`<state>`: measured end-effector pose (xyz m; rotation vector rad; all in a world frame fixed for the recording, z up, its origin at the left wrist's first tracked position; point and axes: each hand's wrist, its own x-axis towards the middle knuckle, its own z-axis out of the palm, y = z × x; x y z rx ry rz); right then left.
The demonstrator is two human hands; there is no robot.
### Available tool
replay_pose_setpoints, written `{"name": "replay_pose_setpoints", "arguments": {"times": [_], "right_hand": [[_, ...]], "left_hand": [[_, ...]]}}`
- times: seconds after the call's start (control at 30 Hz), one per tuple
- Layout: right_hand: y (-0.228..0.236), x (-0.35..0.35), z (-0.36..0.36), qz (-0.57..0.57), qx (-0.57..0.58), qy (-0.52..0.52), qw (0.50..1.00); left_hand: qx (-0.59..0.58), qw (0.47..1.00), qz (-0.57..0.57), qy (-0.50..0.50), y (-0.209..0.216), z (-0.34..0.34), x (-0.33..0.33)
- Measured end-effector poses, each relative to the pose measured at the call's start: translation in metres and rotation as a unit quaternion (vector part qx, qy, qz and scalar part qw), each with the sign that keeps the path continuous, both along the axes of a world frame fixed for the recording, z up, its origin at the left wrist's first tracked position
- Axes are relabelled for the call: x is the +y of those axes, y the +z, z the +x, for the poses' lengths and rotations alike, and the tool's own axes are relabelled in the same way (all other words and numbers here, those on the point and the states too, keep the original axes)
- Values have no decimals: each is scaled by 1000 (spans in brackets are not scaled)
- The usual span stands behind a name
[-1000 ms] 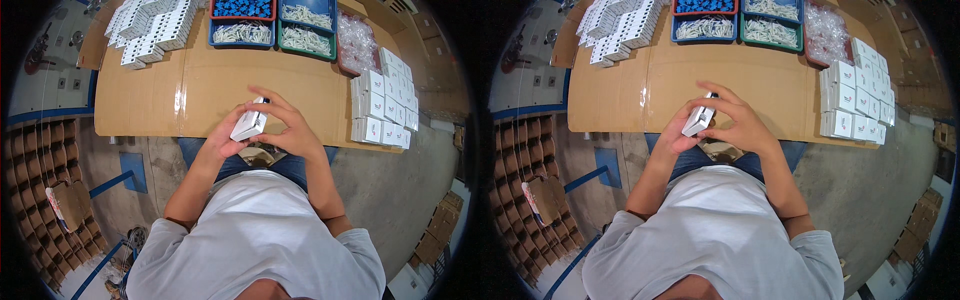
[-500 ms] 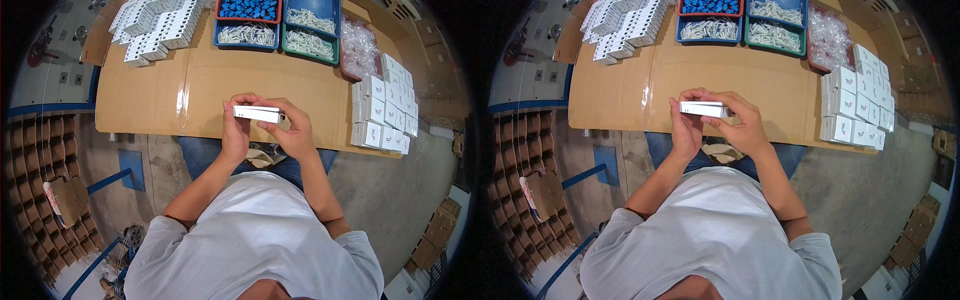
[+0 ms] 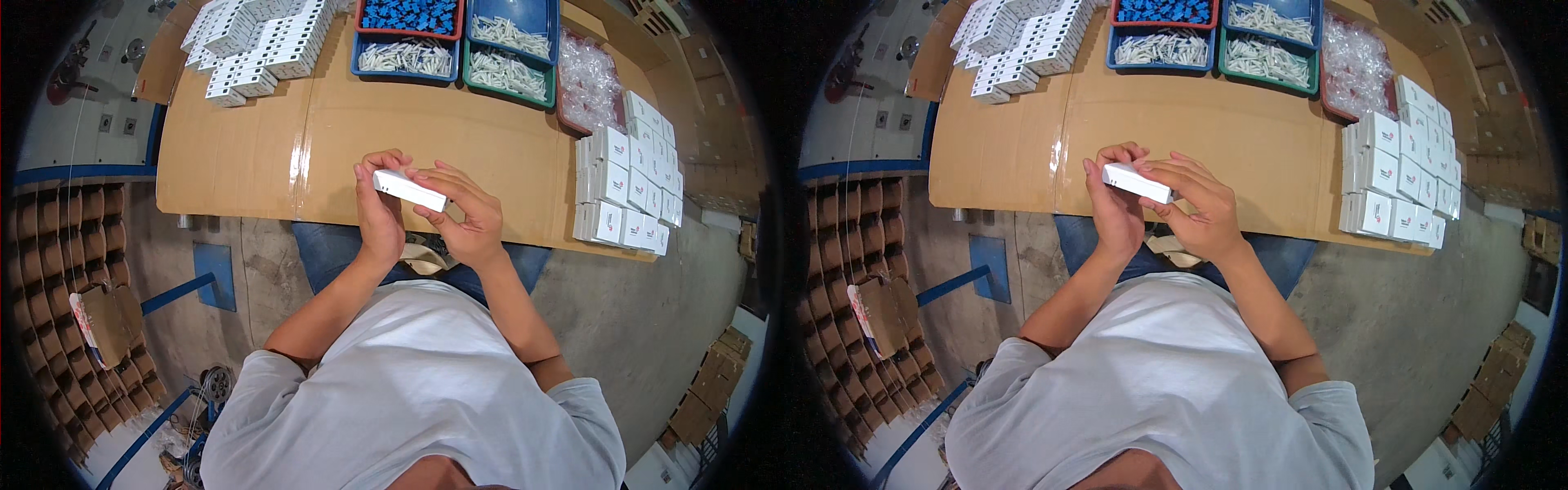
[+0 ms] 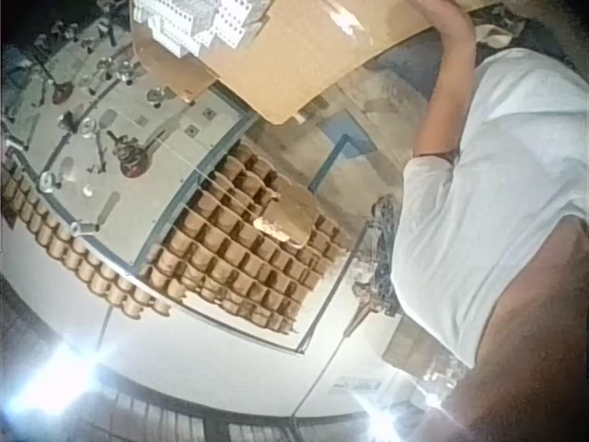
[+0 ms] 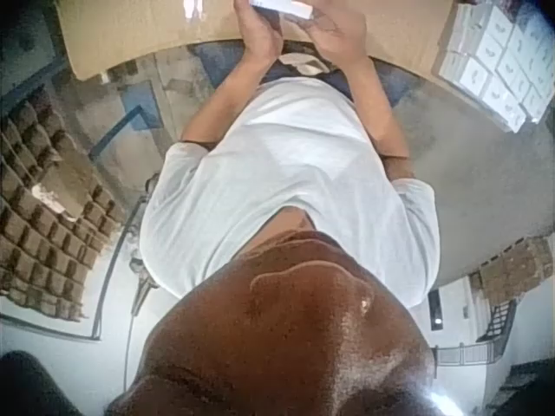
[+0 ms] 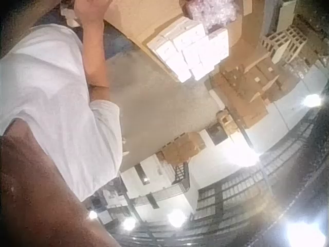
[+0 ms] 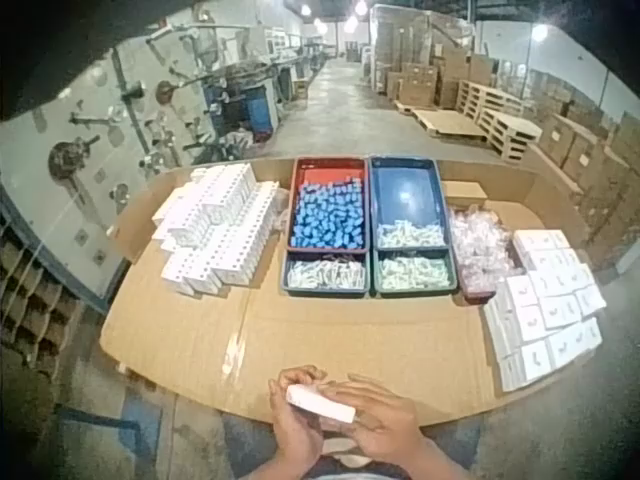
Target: Assemble and package small industrial components into boxes at a workbench.
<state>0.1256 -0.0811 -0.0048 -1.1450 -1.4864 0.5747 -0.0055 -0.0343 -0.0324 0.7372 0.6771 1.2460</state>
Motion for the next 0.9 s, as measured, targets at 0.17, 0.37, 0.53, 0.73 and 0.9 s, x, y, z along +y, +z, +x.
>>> {"name": "replay_pose_setpoints", "arguments": {"times": [0.17,0.37,0.53,0.73,0.9], "right_hand": [[-5,1,-1,29,3,-45,999],[-3,3,5,22,22,-30,999],[-5,0,5,-18,66,-24,997],[-10,2,7,-21,13,-34,999],[-15,3,6,-24,7,-36,999]], "left_hand": [[-29,990,-133,-23,19,3,-17],[-47,977,-155,-137,19,-5,-17],[-10,990,-103,-95,19,-4,-14],[91,993,67,-21,26,0,-12],[130,985,114,-16,18,-2,-11]]}}
